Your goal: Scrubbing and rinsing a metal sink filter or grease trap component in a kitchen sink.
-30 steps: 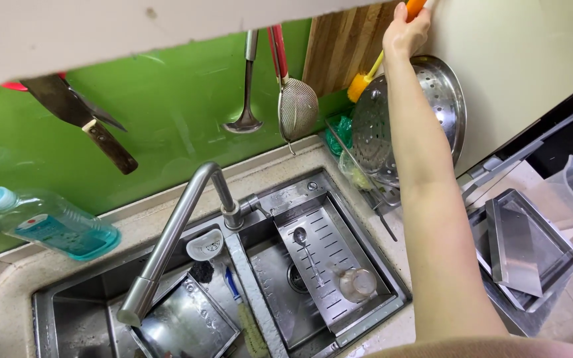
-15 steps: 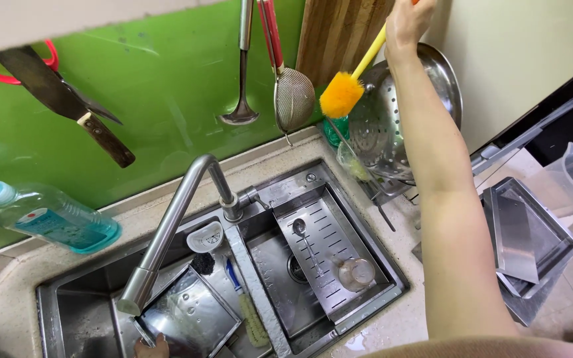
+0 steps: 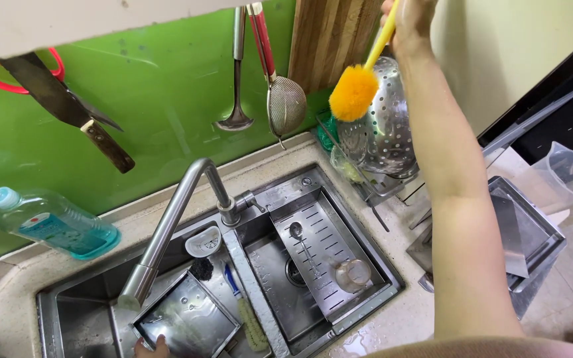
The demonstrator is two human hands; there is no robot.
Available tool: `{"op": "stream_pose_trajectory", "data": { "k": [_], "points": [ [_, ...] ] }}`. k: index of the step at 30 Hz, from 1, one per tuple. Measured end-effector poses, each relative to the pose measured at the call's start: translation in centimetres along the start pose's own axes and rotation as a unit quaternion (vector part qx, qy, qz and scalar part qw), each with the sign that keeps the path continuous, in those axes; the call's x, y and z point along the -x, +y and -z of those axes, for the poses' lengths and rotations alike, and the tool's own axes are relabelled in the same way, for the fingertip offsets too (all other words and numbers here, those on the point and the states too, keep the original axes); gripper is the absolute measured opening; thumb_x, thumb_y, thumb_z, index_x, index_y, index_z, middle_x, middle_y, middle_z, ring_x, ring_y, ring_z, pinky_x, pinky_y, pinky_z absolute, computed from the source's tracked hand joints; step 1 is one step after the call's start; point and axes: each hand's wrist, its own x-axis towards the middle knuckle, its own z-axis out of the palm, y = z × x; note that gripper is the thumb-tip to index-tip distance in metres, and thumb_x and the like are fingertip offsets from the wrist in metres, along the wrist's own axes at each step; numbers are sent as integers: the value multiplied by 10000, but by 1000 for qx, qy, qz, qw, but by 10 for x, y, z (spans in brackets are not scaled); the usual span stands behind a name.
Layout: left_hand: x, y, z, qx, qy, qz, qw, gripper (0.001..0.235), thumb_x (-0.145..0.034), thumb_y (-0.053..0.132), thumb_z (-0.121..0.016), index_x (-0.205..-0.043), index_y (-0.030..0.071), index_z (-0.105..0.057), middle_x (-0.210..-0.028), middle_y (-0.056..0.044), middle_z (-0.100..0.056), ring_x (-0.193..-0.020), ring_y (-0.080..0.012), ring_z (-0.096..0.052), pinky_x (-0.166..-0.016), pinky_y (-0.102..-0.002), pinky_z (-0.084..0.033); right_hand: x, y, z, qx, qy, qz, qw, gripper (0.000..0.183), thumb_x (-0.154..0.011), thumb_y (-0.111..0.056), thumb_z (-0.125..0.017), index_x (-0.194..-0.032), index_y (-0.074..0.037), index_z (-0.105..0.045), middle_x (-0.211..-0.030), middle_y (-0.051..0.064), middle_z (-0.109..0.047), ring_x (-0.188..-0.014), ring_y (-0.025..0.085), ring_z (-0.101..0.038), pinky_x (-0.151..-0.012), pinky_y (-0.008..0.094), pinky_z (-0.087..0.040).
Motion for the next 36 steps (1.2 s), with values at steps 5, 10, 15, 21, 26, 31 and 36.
{"op": "stream_pose_trajectory", "data": {
  "k": [5,10,15,21,26,31,36],
  "points": [
    [5,50,12,55,-108,41,992,571,-874,204,-787,-1361,-36,-610,-1160,-233,-699,-912,-330,-730,-795,-430,-593,156,-41,-79,93,-24,-83,992,348,-1051,-386,-632,-1034,-76,-474,-761,-21,-508,-561,79,-541,-421,254,-432],
    [29,260,89,212,-279,-40,936,342,-944,180,-680,-1246,20,-664,-1059,-124,-750,-908,-197,-718,-788,-329,-578,330,-5,-96,26,-111,-91,989,231,-1048,-252,-631,-1146,-76,-518,-861,-18,-548,-633,67,-538,-546,238,-459],
    [89,399,143,335,-349,-298,823,678,-902,174,-758,-1472,-29,-454,-1345,-219,-645,-1256,-297,-619,-1030,-386,-478,467,43,-96,-13,-169,-205,964,189,-1048,-200,-626,-1115,-68,-507,-832,3,-566,-653,84,-572,-581,249,-494],
    [145,388,106,234,-566,-88,786,256,-1041,274,-564,-1128,34,-595,-735,-99,-718,-672,-204,-743,-615,-330,-576,490,92,-78,-16,-113,-394,912,343,-1024,-384,-615,-1055,-43,-598,-783,51,-637,-653,127,-614,-592,276,-527],
    [169,373,97,214,-564,-27,797,279,-1066,273,-512,-949,30,-583,-632,-95,-642,-563,-196,-665,-547,-363,-531,512,150,-61,35,-11,-488,872,536,-993,-562,-576,-949,-29,-617,-660,56,-598,-518,134,-544,-467,278,-468],
    [156,355,99,198,-544,-4,815,295,-1062,284,-511,-944,32,-608,-651,-95,-634,-582,-216,-647,-560,-382,-526,540,183,-82,28,-10,-501,865,520,-966,-556,-600,-916,-39,-619,-636,46,-574,-496,141,-540,-439,286,-458],
    [138,354,139,144,-515,-31,844,308,-1058,304,-485,-947,41,-602,-649,-74,-637,-596,-225,-653,-598,-411,-510,553,180,-119,57,-13,-512,857,518,-965,-547,-632,-885,-35,-631,-652,26,-580,-515,122,-550,-437,288,-460]
  ]
}}
